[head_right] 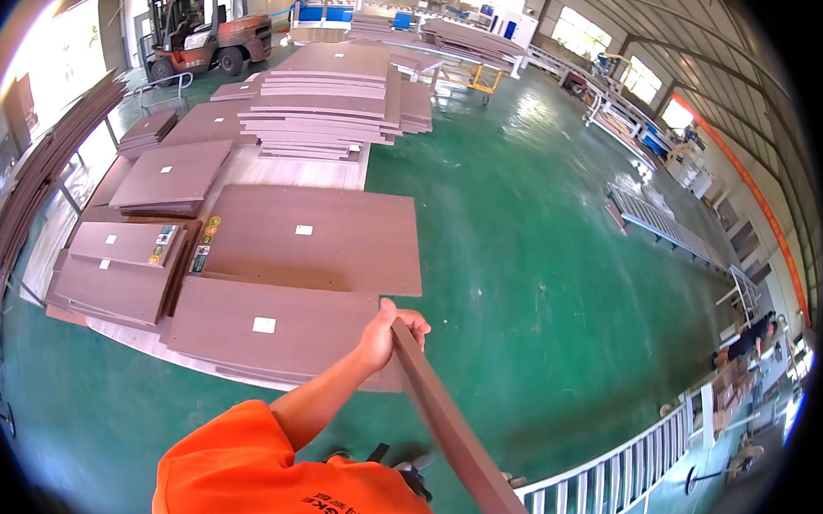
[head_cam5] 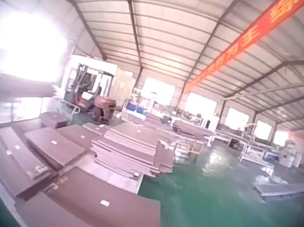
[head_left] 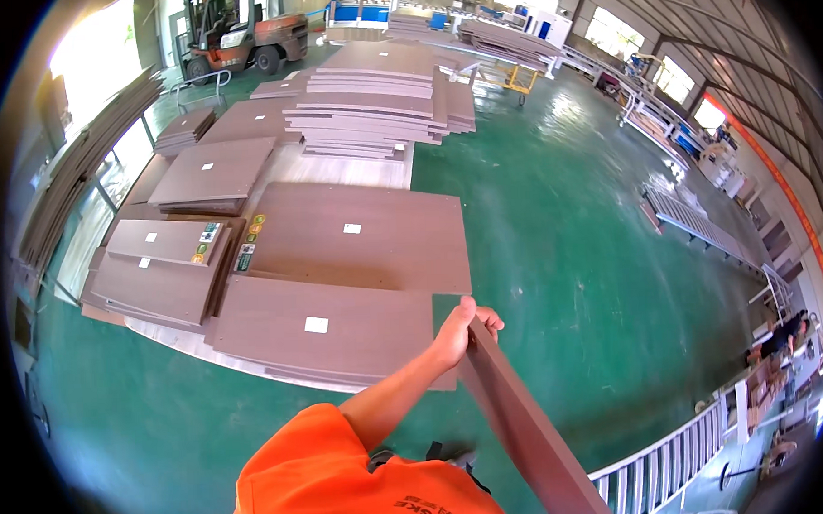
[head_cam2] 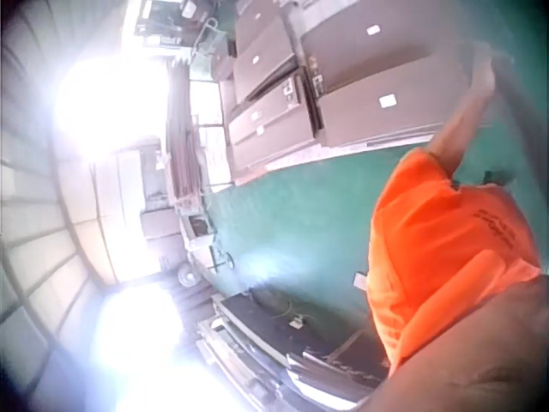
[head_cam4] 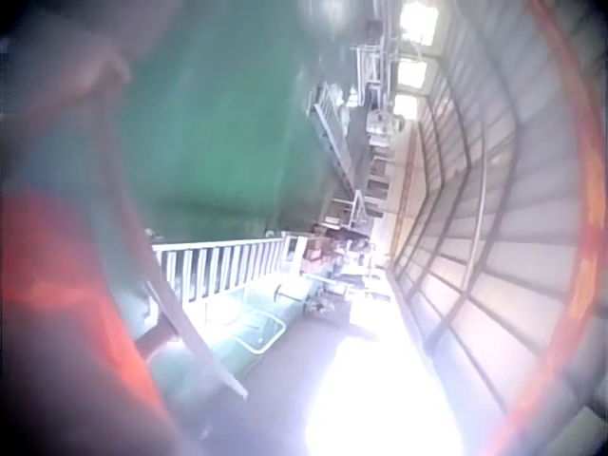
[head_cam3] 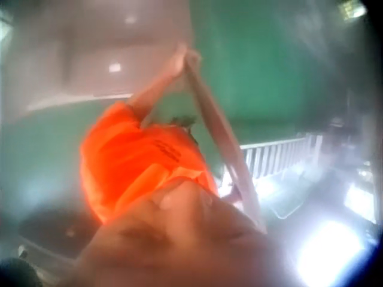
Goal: The person places a wood panel into an edge-banding machine, sprays it with a hand tool, and later stacks the panel onto a pile of similar wood panels.
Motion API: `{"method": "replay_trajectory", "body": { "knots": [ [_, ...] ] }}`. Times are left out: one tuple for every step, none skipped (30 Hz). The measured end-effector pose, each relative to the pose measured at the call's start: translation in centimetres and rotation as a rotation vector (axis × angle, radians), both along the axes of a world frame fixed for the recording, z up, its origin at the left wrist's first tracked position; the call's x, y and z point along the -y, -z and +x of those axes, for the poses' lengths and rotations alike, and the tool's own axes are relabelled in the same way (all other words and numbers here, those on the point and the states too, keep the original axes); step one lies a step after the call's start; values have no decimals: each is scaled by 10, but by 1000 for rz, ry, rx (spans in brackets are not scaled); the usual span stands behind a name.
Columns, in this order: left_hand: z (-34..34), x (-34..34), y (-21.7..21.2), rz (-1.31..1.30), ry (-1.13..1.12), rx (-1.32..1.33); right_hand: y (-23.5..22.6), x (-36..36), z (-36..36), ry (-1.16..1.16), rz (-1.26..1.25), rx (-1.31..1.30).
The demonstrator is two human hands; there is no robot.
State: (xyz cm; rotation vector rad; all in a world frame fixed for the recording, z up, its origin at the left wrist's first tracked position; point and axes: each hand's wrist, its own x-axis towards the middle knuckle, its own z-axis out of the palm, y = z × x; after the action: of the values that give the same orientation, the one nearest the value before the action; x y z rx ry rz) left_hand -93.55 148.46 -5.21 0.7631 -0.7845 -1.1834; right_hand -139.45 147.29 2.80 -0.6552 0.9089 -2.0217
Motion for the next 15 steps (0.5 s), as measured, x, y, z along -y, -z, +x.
{"method": "replay_trajectory", "body": {
  "knots": [
    [-2, 25, 2, 42, -53, 62, 1, 29, -4, -6, 7, 4],
    [-5, 49, 3, 85, -107, 123, 3, 61, -8, -4, 11, 2],
    [-6, 68, 4, 123, -158, 122, 5, 90, -13, -8, 19, 8],
    [-5, 93, 19, 196, -197, 126, 7, 121, -20, -9, 21, 11],
    [-5, 116, 24, 209, -257, 112, 8, 155, -24, -16, 25, 14],
    [-4, 140, 28, 220, -318, 97, 8, 185, -32, -26, 30, 22],
    [-3, 160, 31, 235, -408, 90, 4, 216, -37, -31, 36, 24],
    [-2, 179, 33, 249, -501, 82, 1, 251, -39, -41, 35, 25],
    [0, 199, 33, 262, -597, 73, -1, 283, -39, -56, 36, 25],
    [1, 218, 25, 260, -623, 3, -6, 312, -41, -68, 35, 25],
    [1, 224, 18, 281, -661, -70, -7, 342, -40, -91, 47, 15],
    [1, 234, 14, 298, -703, -145, -10, 376, -33, -118, 52, 10],
    [6, 253, 32, 315, -785, -123, -12, 410, -25, -162, 59, 0],
    [2, 277, 26, 380, -851, -53, -13, 443, -18, -199, 71, -8],
    [-2, 305, 16, 451, -915, 15, -11, 479, -7, -242, 79, -14]
  ]
}}
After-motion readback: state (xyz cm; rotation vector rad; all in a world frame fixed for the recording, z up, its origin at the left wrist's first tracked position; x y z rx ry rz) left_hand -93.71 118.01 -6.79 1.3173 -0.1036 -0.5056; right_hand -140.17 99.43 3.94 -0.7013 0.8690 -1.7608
